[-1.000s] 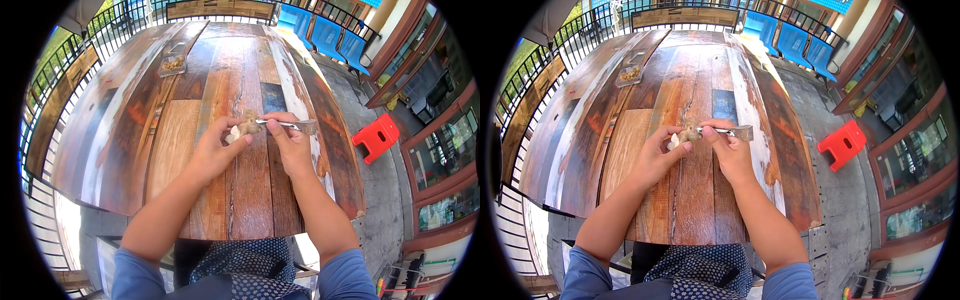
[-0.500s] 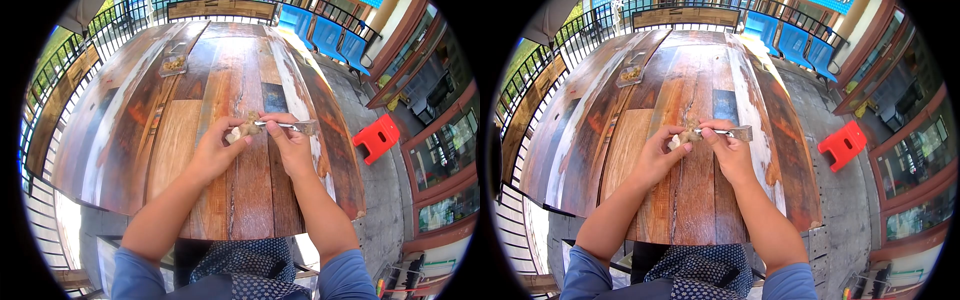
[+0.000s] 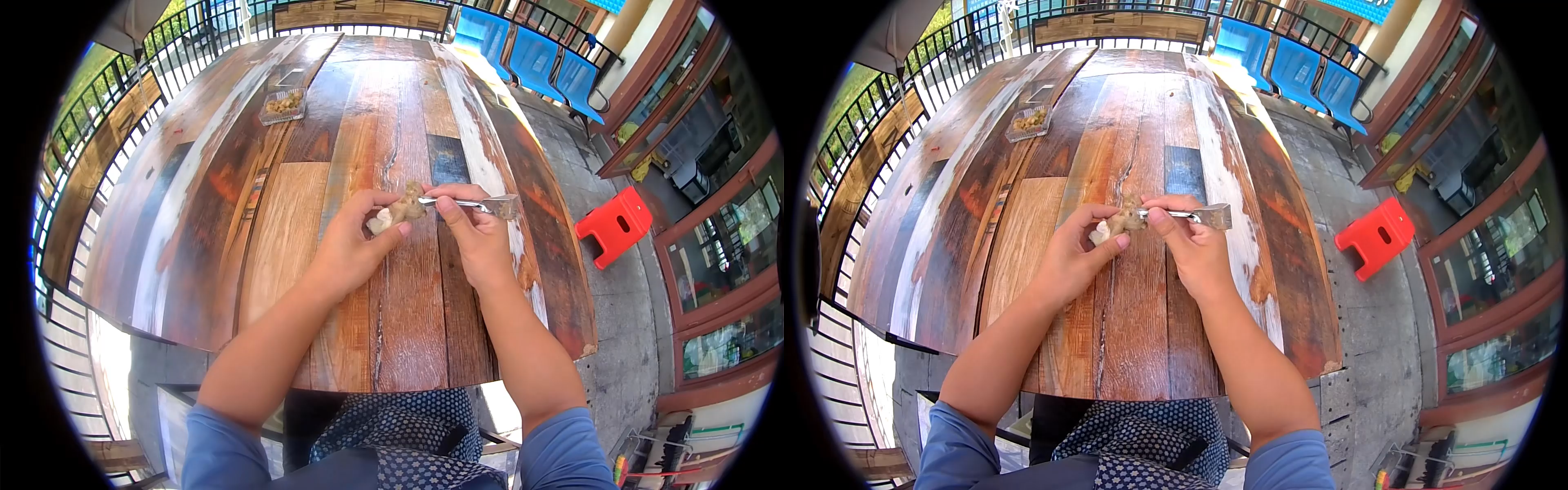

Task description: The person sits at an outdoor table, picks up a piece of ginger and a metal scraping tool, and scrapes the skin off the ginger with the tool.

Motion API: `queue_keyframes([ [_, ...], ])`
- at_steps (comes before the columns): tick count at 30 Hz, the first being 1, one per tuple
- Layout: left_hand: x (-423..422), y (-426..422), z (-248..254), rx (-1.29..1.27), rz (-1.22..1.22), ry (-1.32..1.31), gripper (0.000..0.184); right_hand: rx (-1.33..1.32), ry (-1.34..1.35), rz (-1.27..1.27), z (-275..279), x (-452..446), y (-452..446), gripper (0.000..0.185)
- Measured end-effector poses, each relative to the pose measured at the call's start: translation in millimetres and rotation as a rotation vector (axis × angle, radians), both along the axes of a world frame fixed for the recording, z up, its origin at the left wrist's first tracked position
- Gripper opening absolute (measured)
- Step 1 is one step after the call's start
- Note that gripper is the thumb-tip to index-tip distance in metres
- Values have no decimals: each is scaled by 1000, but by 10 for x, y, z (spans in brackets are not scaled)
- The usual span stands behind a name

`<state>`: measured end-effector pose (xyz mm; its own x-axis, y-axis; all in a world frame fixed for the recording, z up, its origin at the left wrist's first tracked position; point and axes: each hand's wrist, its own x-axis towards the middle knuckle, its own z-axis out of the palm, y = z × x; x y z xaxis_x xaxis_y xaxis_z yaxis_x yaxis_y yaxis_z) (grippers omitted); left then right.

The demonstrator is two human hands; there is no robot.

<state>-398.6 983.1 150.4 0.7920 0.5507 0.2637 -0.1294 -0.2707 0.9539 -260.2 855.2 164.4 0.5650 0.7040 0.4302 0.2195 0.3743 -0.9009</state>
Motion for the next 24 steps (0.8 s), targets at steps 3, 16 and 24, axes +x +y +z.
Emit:
queue_keyframes([
  [3,-7,-7,31,-13,-7,10,37,28,126,33,60,-18,-11,18],
  [16,-8,-14,33,-8,3,9,38,38,91,-4,25,-18,7,19],
  [24,7,13,-18,7,12,-2,39,39,94,-12,32,-20,-6,20],
])
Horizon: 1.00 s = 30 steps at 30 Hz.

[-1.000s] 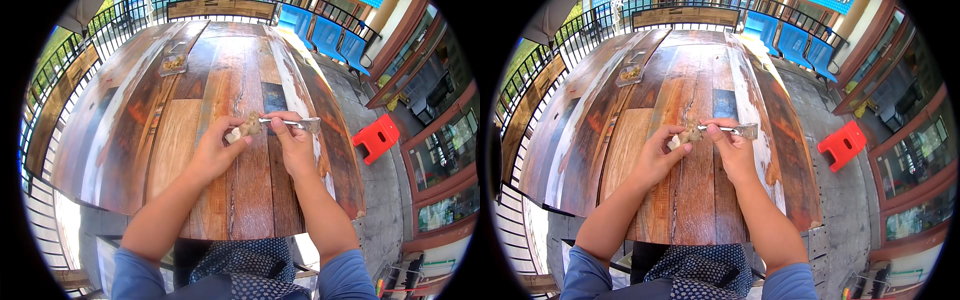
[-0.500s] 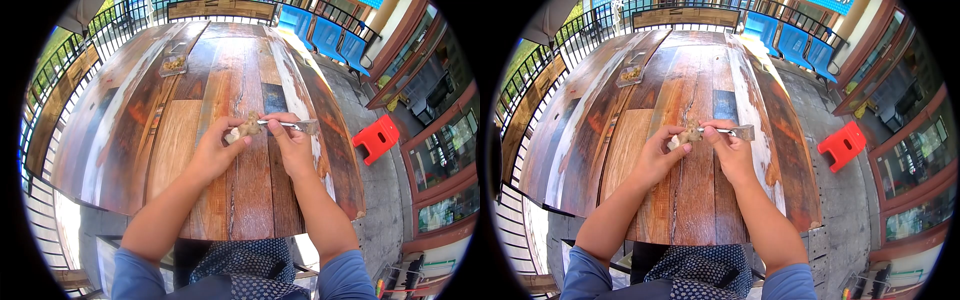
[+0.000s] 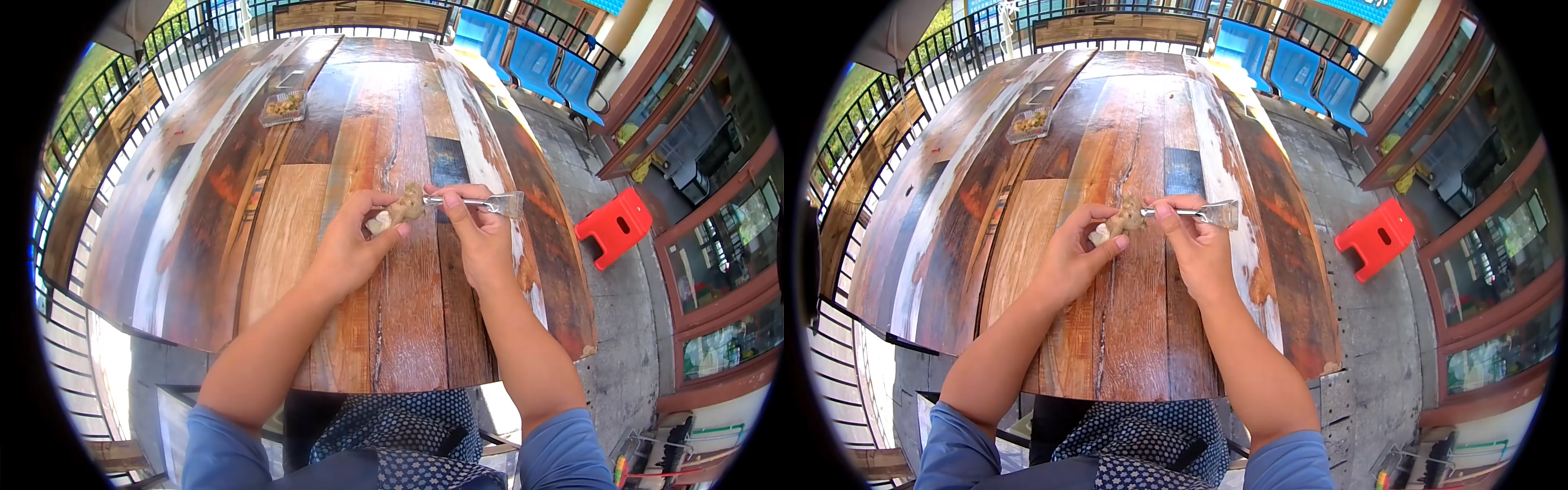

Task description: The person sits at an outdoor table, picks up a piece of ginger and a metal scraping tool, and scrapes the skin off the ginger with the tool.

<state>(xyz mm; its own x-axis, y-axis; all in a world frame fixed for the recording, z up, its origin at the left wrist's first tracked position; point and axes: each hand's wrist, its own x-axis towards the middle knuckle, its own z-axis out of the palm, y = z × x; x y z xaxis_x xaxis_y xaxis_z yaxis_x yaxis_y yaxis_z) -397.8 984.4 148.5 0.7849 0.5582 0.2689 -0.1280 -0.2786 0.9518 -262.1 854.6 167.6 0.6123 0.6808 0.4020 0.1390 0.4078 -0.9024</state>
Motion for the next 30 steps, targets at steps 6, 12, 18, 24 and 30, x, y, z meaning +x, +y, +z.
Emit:
queue_keyframes([
  [6,-6,-12,25,-1,-4,9,38,-68,-33,-30,-19,-4,3,20],
  [12,0,-9,10,9,-4,6,38,-49,-45,-43,27,-50,4,15],
  [18,17,-4,-11,-42,-19,-23,37,-6,-41,-17,-23,3,14,18],
  [24,19,-13,-11,-70,-32,-20,36,-22,-106,2,-37,-39,16,18],
  [30,9,-37,8,-30,-3,-26,34,1,-132,-48,-33,-7,23,18],
])
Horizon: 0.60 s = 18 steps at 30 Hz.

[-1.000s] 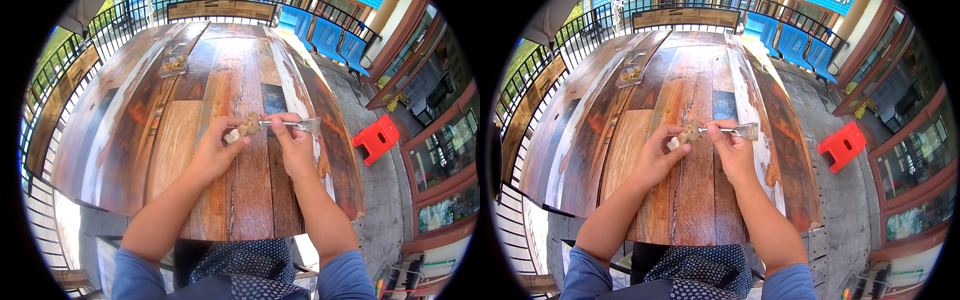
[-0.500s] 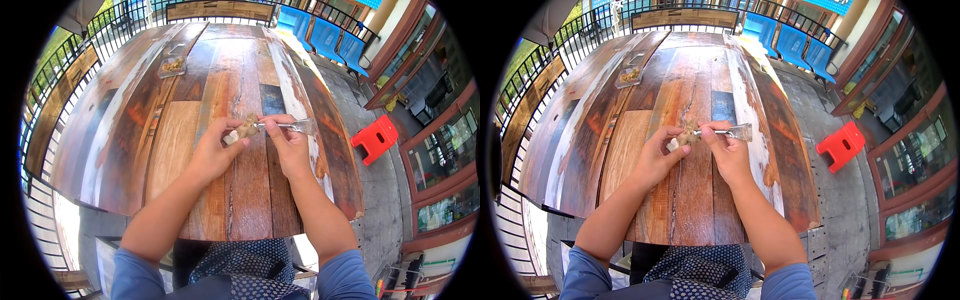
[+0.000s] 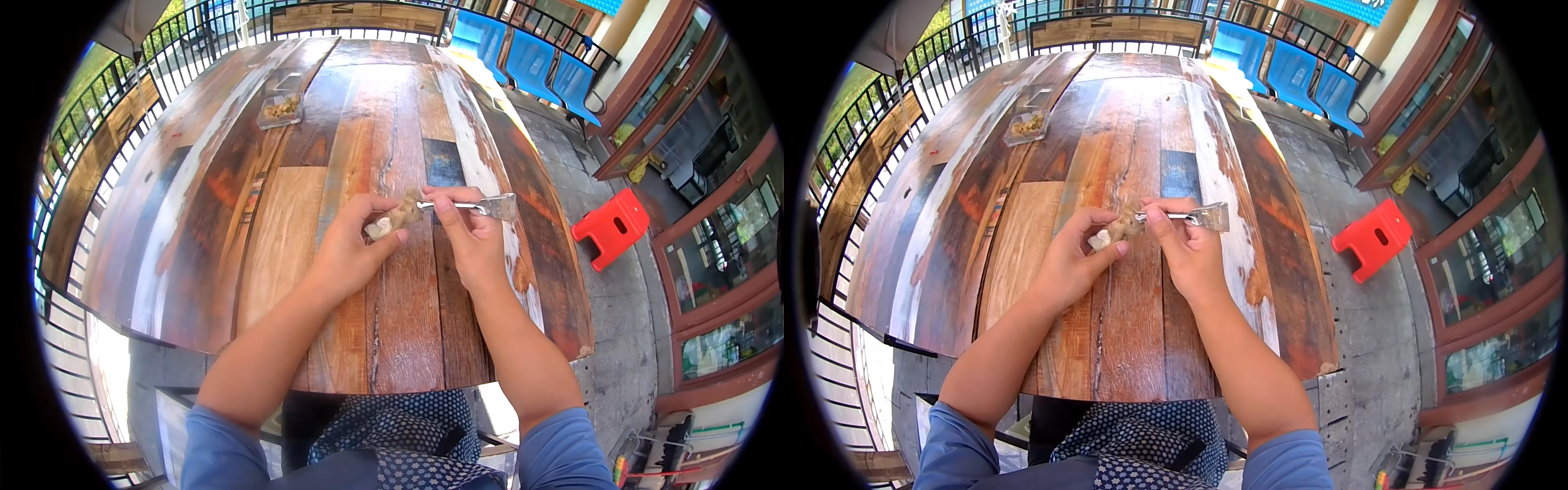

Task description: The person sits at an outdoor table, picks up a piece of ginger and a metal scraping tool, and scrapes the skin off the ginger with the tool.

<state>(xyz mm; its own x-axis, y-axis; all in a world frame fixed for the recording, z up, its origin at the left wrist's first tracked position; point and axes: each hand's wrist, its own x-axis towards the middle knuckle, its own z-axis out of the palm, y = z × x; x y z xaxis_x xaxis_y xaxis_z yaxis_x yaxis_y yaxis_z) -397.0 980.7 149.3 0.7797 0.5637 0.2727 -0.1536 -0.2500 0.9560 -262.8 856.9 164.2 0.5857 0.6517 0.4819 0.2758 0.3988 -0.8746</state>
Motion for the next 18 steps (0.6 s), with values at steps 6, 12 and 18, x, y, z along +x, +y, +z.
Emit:
queue_keyframes([
  [6,-23,-1,26,178,22,2,36,-37,36,12,66,-15,-26,18],
  [12,-38,3,60,210,32,34,34,-11,-44,20,-6,14,10,18],
  [18,-16,3,17,220,63,-55,31,-26,27,19,46,16,-23,16],
])
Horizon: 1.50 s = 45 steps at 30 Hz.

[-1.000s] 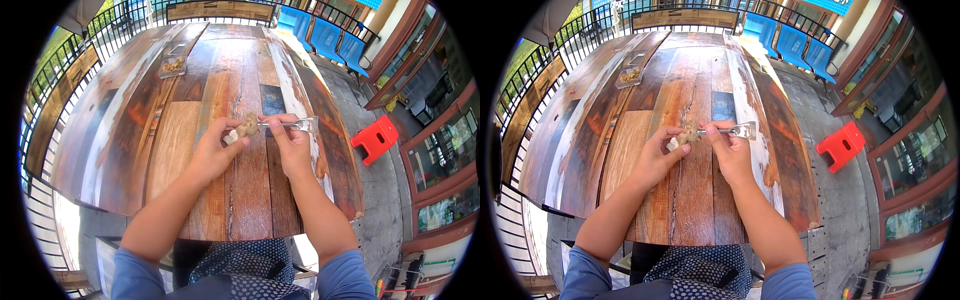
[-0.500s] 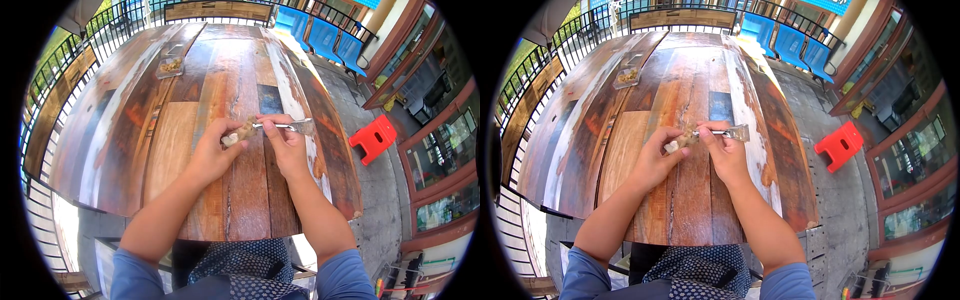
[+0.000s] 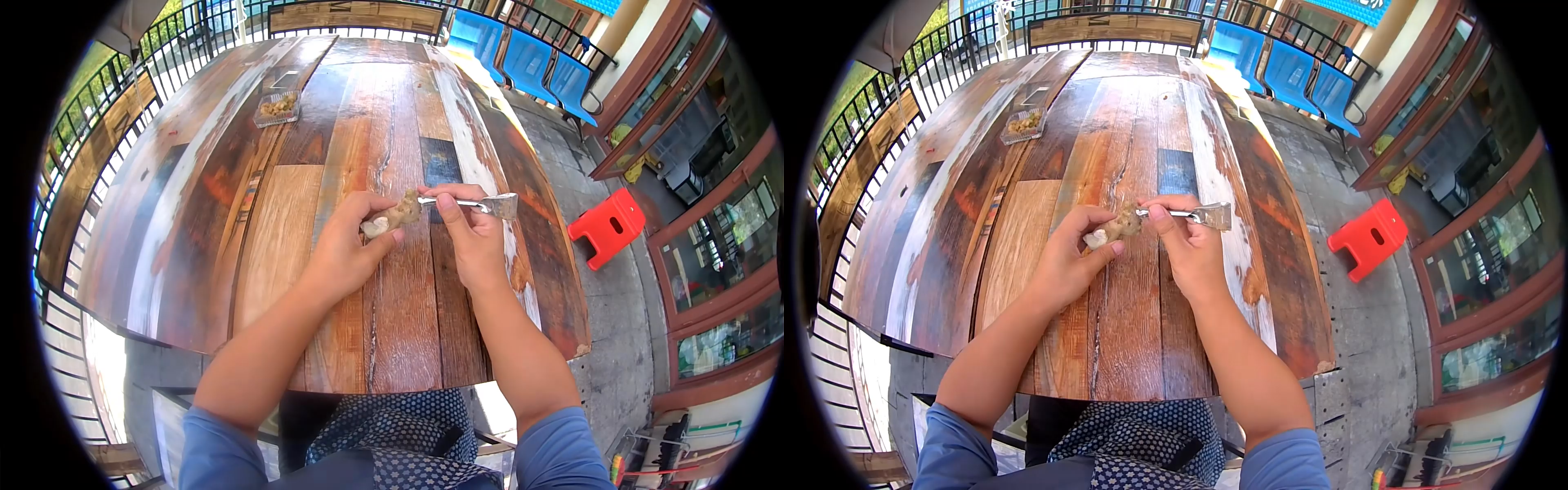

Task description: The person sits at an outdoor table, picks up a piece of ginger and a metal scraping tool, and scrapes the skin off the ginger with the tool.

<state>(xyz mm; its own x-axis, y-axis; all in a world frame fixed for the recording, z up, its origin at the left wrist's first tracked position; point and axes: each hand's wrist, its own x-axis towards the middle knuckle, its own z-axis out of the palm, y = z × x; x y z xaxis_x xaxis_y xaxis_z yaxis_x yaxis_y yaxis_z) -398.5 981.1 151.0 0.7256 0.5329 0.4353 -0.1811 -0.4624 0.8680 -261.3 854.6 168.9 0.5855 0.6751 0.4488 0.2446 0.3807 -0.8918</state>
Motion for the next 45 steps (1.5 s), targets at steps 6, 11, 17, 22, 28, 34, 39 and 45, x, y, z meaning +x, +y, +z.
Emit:
queue_keyframes([
  [6,-21,-6,35,-5,-12,49,32,2,-12,35,-15,-2,7,16],
  [11,-20,4,28,-16,-31,81,33,15,-49,30,-39,9,15,16],
  [17,-26,-4,53,-29,-34,88,33,12,-54,31,-4,2,0,18],
  [22,-8,21,3,-62,-62,65,33,24,-76,43,-58,10,23,18],
  [28,-9,23,5,-68,-55,77,33,3,-2,23,-9,1,-1,19],
  [34,4,36,-31,-94,-61,72,33,-22,-33,24,-18,13,-2,18],
  [39,2,35,-24,-112,-69,89,33,3,-57,38,-43,12,16,17],
  [45,3,33,-23,-112,-77,84,33,11,-60,37,-30,28,6,16],
])
